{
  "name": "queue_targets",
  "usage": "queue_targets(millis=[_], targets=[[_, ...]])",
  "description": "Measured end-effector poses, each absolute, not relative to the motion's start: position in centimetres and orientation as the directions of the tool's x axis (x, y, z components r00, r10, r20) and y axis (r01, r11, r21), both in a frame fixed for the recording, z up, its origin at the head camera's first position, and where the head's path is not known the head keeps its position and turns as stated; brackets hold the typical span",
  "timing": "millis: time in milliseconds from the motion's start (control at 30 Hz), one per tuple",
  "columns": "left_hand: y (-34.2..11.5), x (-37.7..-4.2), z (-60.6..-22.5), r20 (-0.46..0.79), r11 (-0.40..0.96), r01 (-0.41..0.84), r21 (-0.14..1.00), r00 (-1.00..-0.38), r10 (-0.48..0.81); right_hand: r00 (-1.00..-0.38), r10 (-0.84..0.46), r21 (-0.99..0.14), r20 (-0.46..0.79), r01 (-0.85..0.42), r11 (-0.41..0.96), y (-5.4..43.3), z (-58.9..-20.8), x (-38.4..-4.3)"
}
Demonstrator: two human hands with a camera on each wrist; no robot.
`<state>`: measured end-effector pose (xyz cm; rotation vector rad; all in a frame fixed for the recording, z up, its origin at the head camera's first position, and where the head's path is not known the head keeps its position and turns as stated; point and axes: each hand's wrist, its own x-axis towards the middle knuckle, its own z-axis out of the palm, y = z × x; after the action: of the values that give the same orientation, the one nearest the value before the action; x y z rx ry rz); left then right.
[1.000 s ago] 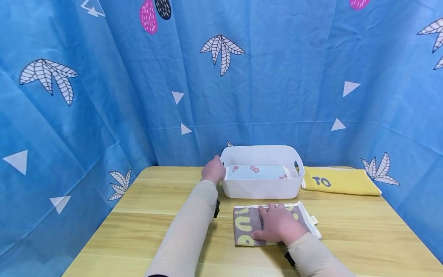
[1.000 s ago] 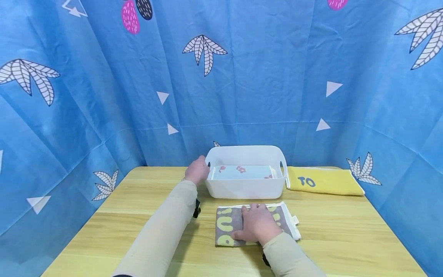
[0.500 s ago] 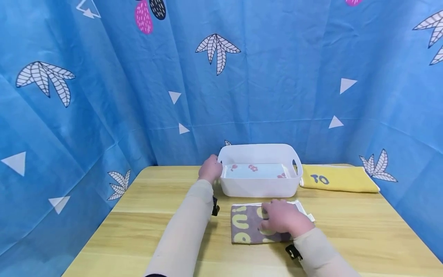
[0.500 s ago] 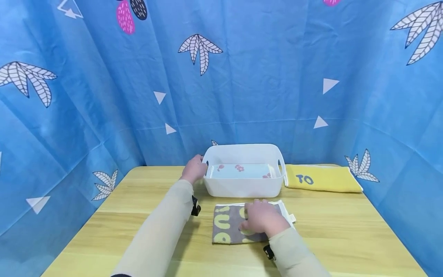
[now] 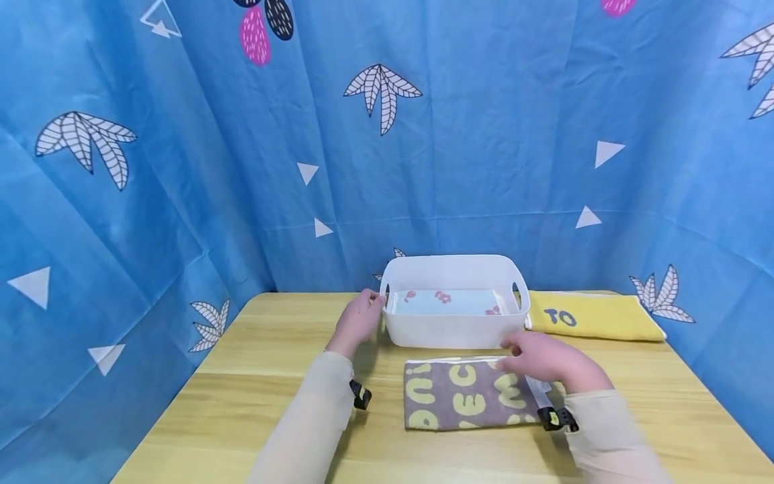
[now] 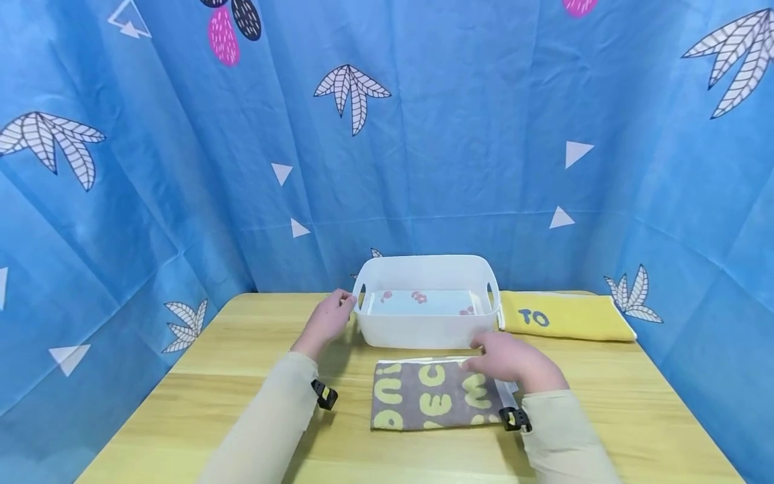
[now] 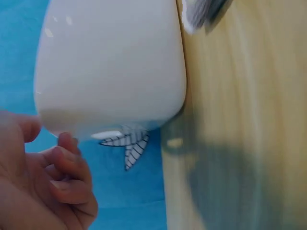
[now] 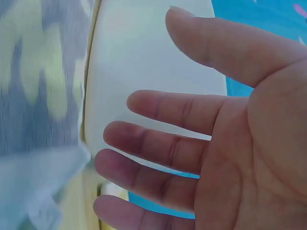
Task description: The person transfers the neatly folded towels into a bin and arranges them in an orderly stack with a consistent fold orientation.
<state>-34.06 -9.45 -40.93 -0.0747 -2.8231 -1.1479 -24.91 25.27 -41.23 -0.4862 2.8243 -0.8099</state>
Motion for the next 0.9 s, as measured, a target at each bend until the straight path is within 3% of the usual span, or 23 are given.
queue_targets(millis=[133, 333, 667, 900], targets=[[-10.1, -31.9, -41.8, 0.091, 0.716, 0.097, 0.691, -0.995, 0.047, -0.941, -0.326, -0.535, -0.089, -0.231, 0.813, 26.9, -41.5, -25.3], [-10.5, -29.4, -43.0, -0.039, 0.727, 0.085, 0.681, -0.988, 0.152, -0.946, -0.288, -0.532, -0.148, -0.169, 0.83, 28.8, -42.8, -25.7], [-8.5, -27.6, -44.4, -0.199, 0.861, 0.204, 0.466, -0.924, 0.327, -0.931, -0.271, -0.543, -0.244, -0.1, 0.834, 29.3, -44.0, -26.0], [-7.3, -27.1, -45.1, -0.172, 0.872, 0.253, 0.419, -0.921, 0.35, -0.94, -0.275, -0.527, -0.204, -0.132, 0.84, 28.9, -44.7, -26.2]])
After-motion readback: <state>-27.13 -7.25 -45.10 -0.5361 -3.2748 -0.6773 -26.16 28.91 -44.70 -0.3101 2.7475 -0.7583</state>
